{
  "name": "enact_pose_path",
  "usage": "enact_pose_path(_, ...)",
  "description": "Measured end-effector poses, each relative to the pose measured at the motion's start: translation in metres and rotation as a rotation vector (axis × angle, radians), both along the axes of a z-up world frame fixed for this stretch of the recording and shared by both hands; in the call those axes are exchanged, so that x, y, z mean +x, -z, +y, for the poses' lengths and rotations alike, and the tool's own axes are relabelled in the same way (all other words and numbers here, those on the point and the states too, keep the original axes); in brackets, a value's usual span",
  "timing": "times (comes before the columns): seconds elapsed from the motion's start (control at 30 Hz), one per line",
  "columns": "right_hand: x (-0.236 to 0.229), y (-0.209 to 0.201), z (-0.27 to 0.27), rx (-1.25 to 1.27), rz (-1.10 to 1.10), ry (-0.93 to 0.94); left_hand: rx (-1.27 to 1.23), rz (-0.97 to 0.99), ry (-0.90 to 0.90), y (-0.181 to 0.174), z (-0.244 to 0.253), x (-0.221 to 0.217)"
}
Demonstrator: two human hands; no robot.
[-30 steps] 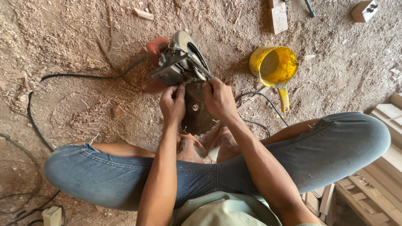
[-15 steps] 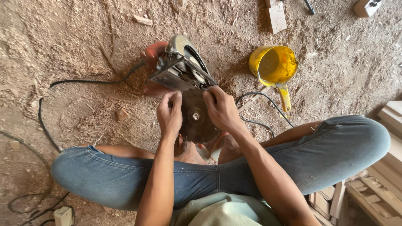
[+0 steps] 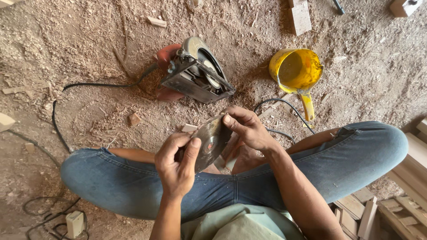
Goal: The person sits on the floor and works on a circular saw. They handle a small metal piece, a circular saw blade, and the saw itself, repeatedly attempting to fit the blade into the saw's arbor.
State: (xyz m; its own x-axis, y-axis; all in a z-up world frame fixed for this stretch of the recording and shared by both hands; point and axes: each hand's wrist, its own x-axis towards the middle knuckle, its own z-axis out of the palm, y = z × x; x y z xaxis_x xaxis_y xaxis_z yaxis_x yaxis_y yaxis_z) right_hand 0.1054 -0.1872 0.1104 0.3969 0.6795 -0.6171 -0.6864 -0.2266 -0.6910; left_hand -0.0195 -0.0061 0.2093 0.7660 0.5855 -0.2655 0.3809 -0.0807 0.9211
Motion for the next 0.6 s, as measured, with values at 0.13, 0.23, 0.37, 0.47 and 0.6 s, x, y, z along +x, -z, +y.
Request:
enact_pose_path(0.13, 0.002, 0.002, -0.004, 0.065, 0.040, 0.028, 0.050, -0.041, 0.017, -0.018, -0.010, 0.008)
enact_pose_path(0.23, 0.003, 0.000, -0.005, 0.106, 0.085, 0.054, 0.106, -0.040, 0.052, -0.030, -0.015, 0.012)
enact_pose_path(0.37, 0.004, -0.005, -0.006, 0.161, 0.084, 0.050, 0.180, -0.095, 0.113, -0.038, -0.020, 0.017)
enact_pose_path(0.47, 0.006, -0.007, -0.005, 0.192, 0.096, 0.057, 0.195, -0.084, 0.132, -0.040, -0.020, 0.020)
enact_pose_path(0.6, 0.006, -0.012, -0.003, 0.191, 0.133, 0.082, 0.192, -0.037, 0.128, -0.046, -0.021, 0.025)
